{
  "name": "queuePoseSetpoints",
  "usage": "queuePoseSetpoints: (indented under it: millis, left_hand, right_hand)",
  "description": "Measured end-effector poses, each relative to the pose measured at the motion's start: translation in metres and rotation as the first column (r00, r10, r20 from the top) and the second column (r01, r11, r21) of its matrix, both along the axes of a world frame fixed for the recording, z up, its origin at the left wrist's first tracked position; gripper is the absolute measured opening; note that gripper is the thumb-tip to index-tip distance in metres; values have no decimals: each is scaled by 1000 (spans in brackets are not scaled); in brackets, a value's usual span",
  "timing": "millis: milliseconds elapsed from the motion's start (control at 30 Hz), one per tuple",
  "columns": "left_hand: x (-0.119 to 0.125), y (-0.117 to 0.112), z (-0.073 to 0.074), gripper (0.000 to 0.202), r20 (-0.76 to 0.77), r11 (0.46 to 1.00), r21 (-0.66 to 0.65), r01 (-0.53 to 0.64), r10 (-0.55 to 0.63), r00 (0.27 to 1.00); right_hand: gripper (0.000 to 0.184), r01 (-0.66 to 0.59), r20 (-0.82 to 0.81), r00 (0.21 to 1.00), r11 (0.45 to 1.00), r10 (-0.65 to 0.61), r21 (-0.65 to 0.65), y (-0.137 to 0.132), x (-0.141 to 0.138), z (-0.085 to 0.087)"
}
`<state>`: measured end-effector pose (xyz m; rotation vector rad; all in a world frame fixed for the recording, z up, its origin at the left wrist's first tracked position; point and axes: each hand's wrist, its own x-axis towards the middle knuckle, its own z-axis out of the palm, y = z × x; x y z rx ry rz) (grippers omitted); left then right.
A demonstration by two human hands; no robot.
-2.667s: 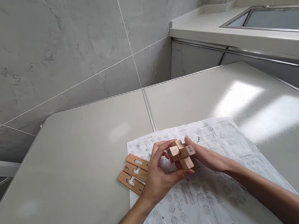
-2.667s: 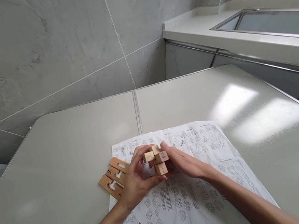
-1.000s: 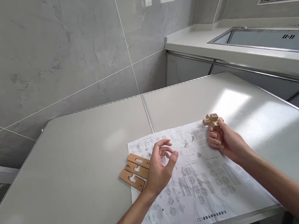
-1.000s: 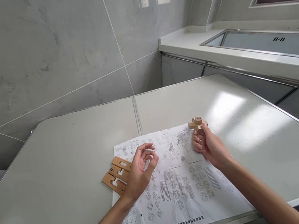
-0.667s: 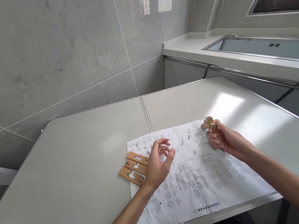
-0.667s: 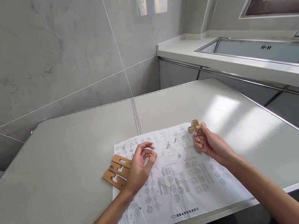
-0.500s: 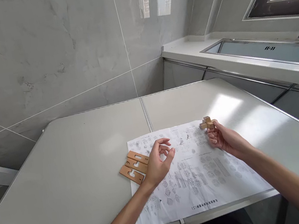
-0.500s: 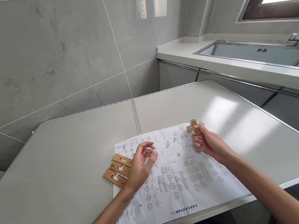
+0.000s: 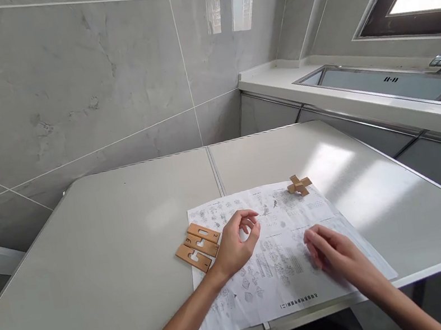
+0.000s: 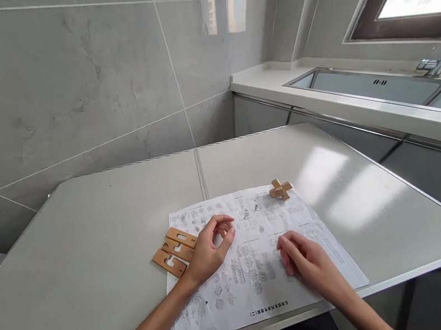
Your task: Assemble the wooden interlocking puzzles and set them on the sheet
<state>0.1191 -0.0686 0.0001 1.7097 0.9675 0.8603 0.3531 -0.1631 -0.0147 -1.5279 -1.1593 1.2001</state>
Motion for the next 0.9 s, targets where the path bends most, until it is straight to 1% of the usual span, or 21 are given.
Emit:
queuePoseSetpoints:
  millis: [67, 100, 233, 300, 333, 367, 400, 467, 567, 633, 700, 767, 900]
  left_hand:
    - [0, -1, 2, 20, -66, 998, 58, 27, -23, 998]
    - [0, -1, 4, 20, -105, 995, 87, 47, -38, 994]
    - [-4, -4, 17, 18, -256, 965, 207, 160, -105, 961]
    - [-8, -8, 24, 19, -344, 943, 272, 192, -92, 935]
    - [-12, -11, 26, 21, -393, 931, 310, 192, -59, 918]
    - [-16, -14, 27, 23, -438, 921, 347, 176, -7, 899]
    - [-22, -18, 26, 25, -471, 916, 377, 136, 63, 880]
    - [-34, -25, 21, 29, -508, 905, 425, 14, 226, 831]
    - [-55, -33, 5, 44, -521, 854, 490, -176, 448, 726]
    - [-67, -34, -6, 56, -527, 811, 528, -254, 546, 651]
    - [-74, -32, -15, 61, -521, 774, 556, -301, 608, 599]
    - [-78, -30, -21, 64, -517, 750, 580, -316, 640, 569]
    - [-77, -26, -25, 66, -511, 740, 595, -312, 649, 564]
  right_hand:
    - [48, -30, 96, 995, 999, 26, 38, -12, -6, -7]
    - [47, -21, 125, 992, 998, 13, 60, -15, -7, -10]
    - [45, -17, 194, 981, 995, -3, 102, -23, -11, -16]
    - [44, 0, 195, 981, 994, -22, 111, -24, -12, -16]
    - [43, 11, 190, 981, 993, -33, 116, -24, -12, -16]
    - [43, 19, 183, 982, 993, -41, 118, -25, -11, -16]
    - [43, 24, 176, 983, 992, -45, 120, -25, -11, -15]
    - [43, 23, 162, 986, 992, -43, 125, -25, -10, -15]
    - [43, 4, 150, 988, 991, -24, 133, -25, -9, -15]
    - [43, -6, 149, 989, 991, -15, 137, -24, -9, -16]
    - [43, -9, 151, 988, 990, -12, 141, -23, -9, -16]
    - [43, -12, 156, 988, 989, -12, 147, -23, -9, -16]
    - [44, -15, 168, 986, 987, -12, 158, -23, -9, -16]
